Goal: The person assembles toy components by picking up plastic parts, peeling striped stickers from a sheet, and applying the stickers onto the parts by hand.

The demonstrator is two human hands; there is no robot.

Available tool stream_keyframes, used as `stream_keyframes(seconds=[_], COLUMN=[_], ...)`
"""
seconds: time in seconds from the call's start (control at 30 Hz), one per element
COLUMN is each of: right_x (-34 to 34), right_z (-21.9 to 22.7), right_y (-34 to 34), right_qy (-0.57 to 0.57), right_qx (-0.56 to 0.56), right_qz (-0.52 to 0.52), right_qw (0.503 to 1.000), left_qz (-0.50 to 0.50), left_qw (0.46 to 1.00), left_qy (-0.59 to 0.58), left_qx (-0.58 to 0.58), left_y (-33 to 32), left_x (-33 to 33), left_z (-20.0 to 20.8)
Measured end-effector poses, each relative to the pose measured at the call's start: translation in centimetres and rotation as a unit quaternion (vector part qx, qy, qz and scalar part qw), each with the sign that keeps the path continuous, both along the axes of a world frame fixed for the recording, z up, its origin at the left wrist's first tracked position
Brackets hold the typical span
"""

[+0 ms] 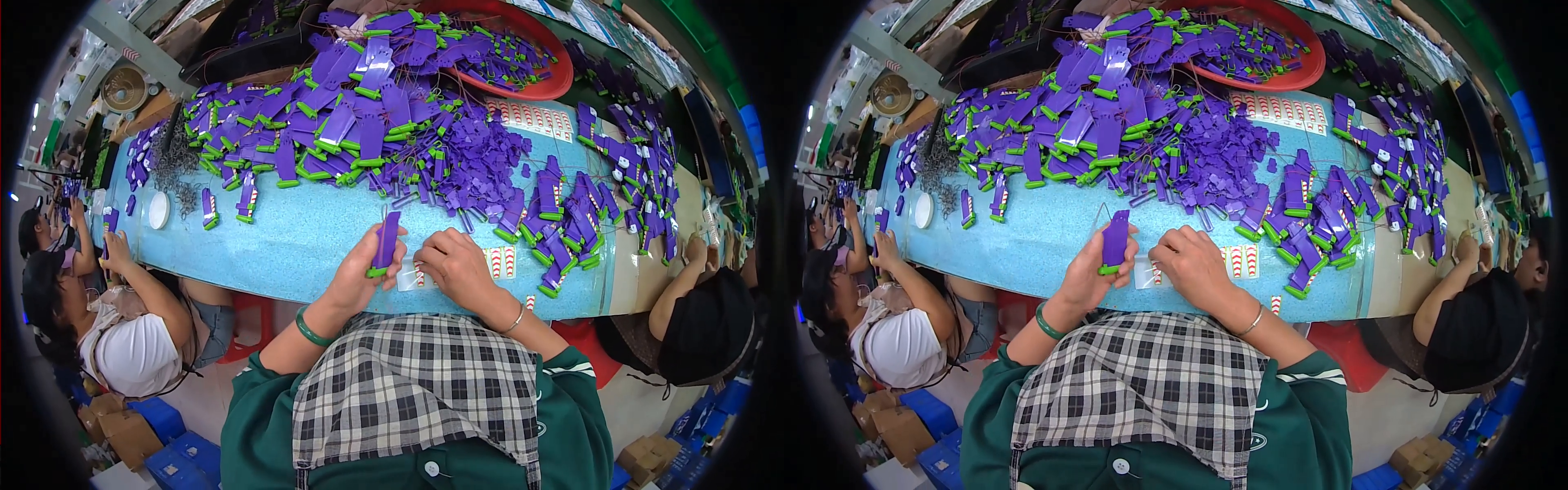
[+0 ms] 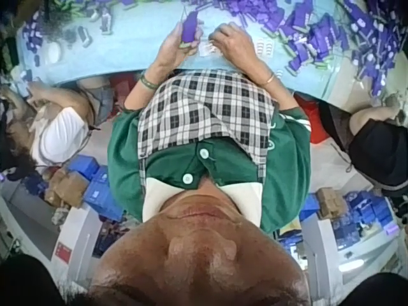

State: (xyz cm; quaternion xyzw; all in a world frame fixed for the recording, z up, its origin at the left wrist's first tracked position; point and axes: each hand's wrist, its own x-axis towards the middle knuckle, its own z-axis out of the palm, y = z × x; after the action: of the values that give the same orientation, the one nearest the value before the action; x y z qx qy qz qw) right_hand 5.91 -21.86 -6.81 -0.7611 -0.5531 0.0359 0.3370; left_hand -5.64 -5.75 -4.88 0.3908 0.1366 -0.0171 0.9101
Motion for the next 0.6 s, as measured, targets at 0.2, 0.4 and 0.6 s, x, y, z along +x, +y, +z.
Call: stream_keyframes(seconds=[0.2,0.4,0.6], right_x=[0.1,0.2,1.5], right_z=[-0.3,0.3,2.6], right_y=[0.1,-0.6,-1.1], right_qy=[-0.008,0.6,0.628], right_qx=[0.003,0.115,0.101], right_qz=[-0.003,0.067,-0.026], right_qw=[1.0,0.789,0.772], left_qz=[-0.014,0.038,0.029], left_qw=[0.998,0.968,0.979], left_qy=[0.02,0.004,-0.004], left_qx=[0.064,0.247,0.203], left_y=[-0.2,-0.6,0.0], left_x=[0.2,0.2,0.5], left_z=[-0.6,-2.6,-0.6])
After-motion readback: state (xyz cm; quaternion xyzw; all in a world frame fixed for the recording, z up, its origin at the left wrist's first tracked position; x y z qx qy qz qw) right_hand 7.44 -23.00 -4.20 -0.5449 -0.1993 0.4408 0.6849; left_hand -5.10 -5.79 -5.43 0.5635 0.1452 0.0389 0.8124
